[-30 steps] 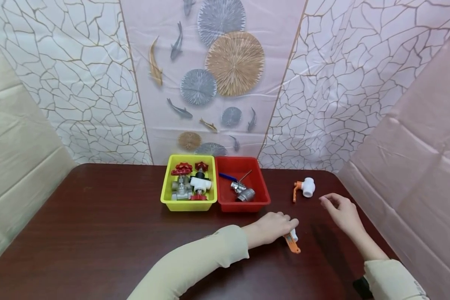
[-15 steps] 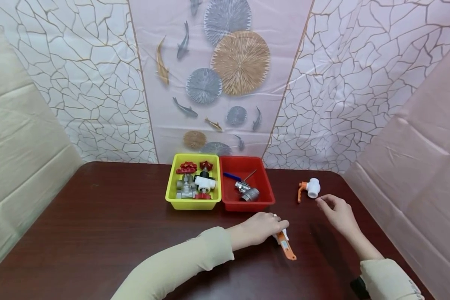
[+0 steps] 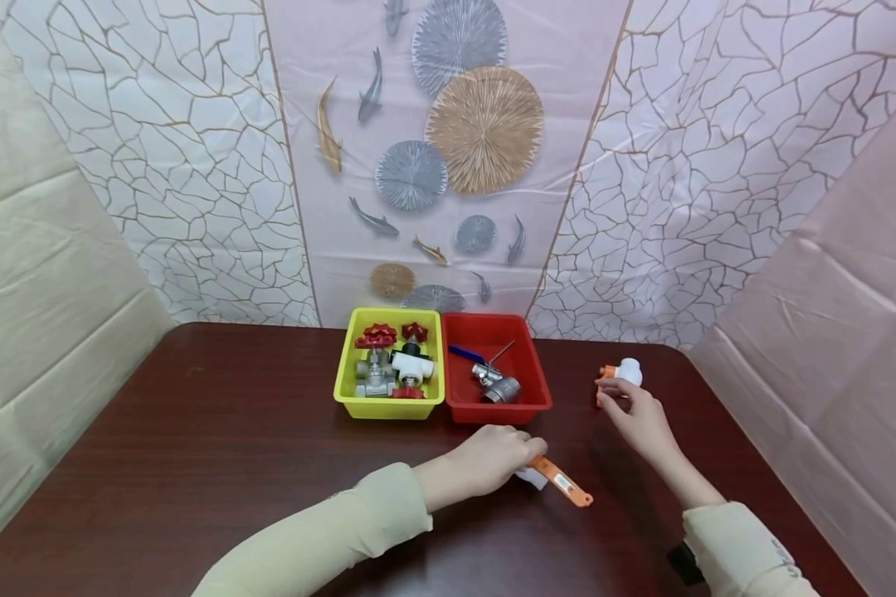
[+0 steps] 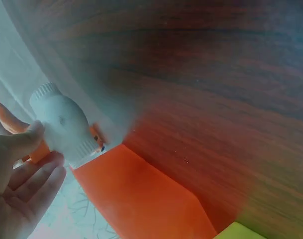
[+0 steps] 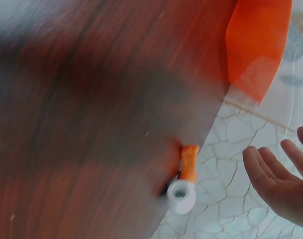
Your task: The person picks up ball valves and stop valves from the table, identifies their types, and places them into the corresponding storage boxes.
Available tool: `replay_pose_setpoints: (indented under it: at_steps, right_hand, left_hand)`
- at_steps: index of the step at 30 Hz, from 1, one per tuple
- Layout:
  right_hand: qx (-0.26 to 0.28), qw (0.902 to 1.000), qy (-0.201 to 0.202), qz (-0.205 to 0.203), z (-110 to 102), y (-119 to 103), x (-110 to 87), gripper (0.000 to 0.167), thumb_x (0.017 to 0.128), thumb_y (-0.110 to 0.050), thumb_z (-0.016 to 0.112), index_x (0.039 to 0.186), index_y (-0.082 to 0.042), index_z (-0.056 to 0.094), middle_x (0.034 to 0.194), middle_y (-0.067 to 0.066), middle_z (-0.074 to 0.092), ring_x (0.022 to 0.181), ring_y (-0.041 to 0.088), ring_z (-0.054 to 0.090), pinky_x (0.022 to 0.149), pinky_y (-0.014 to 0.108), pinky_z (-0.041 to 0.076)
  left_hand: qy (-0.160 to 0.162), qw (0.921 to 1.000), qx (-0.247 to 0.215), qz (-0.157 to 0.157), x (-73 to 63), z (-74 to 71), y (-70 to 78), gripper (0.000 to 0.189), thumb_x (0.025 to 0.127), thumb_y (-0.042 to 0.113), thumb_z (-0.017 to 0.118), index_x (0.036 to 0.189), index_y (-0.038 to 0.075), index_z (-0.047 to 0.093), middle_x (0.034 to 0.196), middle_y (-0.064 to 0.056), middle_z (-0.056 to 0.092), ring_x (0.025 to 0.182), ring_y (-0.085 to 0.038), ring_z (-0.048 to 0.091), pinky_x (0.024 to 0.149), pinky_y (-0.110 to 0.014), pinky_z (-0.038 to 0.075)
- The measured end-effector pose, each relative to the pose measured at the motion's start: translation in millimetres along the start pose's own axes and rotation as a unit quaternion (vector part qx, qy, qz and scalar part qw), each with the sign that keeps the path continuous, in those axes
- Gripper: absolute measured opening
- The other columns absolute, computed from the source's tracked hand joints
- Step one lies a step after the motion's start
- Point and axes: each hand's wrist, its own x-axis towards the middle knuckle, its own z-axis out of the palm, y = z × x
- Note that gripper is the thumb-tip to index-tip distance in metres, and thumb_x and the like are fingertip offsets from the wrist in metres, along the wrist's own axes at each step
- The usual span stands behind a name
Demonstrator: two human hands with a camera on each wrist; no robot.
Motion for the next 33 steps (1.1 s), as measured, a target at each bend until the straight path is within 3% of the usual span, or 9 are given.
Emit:
replay_pose_setpoints:
  at_steps: [6,12,17,20,25,30,33]
  right_hand:
    - [0.036,0.9993,0.006,-0.007,18.0,-14.8,7.6,0.027,0.090,-0.005,0.060,0.114,0.005,0.061,0.102,0.026,0.066,0.089,0.035,0.066,0.073,0.030,0.053]
    - [0.066,0.9975,-0.023,0.009,36.4,-25.3,17.2,0.029,0.090,-0.003,0.059,0.116,0.009,0.058,0.101,0.028,0.066,0.091,0.037,0.065,0.075,0.037,0.054]
    - [0.063,0.9971,-0.023,0.037,44.0,-32.1,28.6,0.028,0.090,-0.004,0.057,0.115,0.009,0.059,0.101,0.027,0.066,0.089,0.035,0.064,0.075,0.035,0.052]
    - [0.075,0.9951,-0.026,0.058,45.6,-32.4,34.0,0.027,0.089,-0.002,0.056,0.114,0.009,0.059,0.100,0.028,0.066,0.083,0.031,0.066,0.070,0.028,0.053]
    - [0.153,0.9817,-0.047,0.103,45.4,-28.3,38.7,0.030,0.090,0.002,0.054,0.116,0.015,0.055,0.100,0.034,0.063,0.069,0.019,0.068,0.064,0.024,0.056]
    - [0.217,0.9634,-0.074,0.139,46.1,-27.2,42.3,0.034,0.091,0.003,0.051,0.120,0.020,0.050,0.100,0.033,0.064,0.064,0.010,0.066,0.067,0.031,0.058]
    - [0.236,0.9572,-0.082,0.146,48.2,-29.0,44.9,0.034,0.091,0.003,0.051,0.119,0.021,0.050,0.097,0.031,0.066,0.062,0.008,0.064,0.066,0.032,0.058]
  left_hand:
    - [0.004,0.9997,0.005,-0.021,-12.3,-6.8,-3.4,0.019,0.088,0.023,0.067,0.107,0.021,0.064,0.091,0.009,0.070,0.071,-0.003,0.062,0.059,-0.013,0.045]
    - [0.001,0.9981,-0.026,-0.056,-29.9,-16.0,-8.1,0.022,0.086,0.024,0.069,0.106,0.019,0.063,0.093,0.008,0.071,0.073,-0.004,0.062,0.061,-0.015,0.046]
    - [0.025,0.9965,-0.030,-0.074,-45.6,-23.0,-12.3,0.021,0.086,0.024,0.069,0.105,0.017,0.064,0.092,0.007,0.071,0.072,-0.005,0.063,0.062,-0.018,0.048]
    - [0.043,0.9955,-0.029,-0.080,-55.7,-25.5,-15.5,0.022,0.086,0.027,0.069,0.104,0.015,0.063,0.086,0.007,0.069,0.068,-0.005,0.061,0.059,-0.019,0.047]
    - [0.067,0.9920,-0.047,-0.096,-69.2,-30.9,-20.0,0.026,0.086,0.030,0.068,0.105,0.013,0.062,0.075,0.006,0.063,0.063,-0.005,0.056,0.056,-0.019,0.043]
    - [0.087,0.9869,-0.073,-0.114,-81.7,-35.9,-23.2,0.025,0.083,0.023,0.072,0.104,0.012,0.063,0.083,0.003,0.066,0.070,-0.008,0.059,0.060,-0.021,0.048]
    - [0.099,0.9839,-0.086,-0.122,-89.6,-37.1,-25.1,0.024,0.081,0.017,0.074,0.103,0.012,0.064,0.090,0.002,0.068,0.075,-0.010,0.061,0.064,-0.024,0.051]
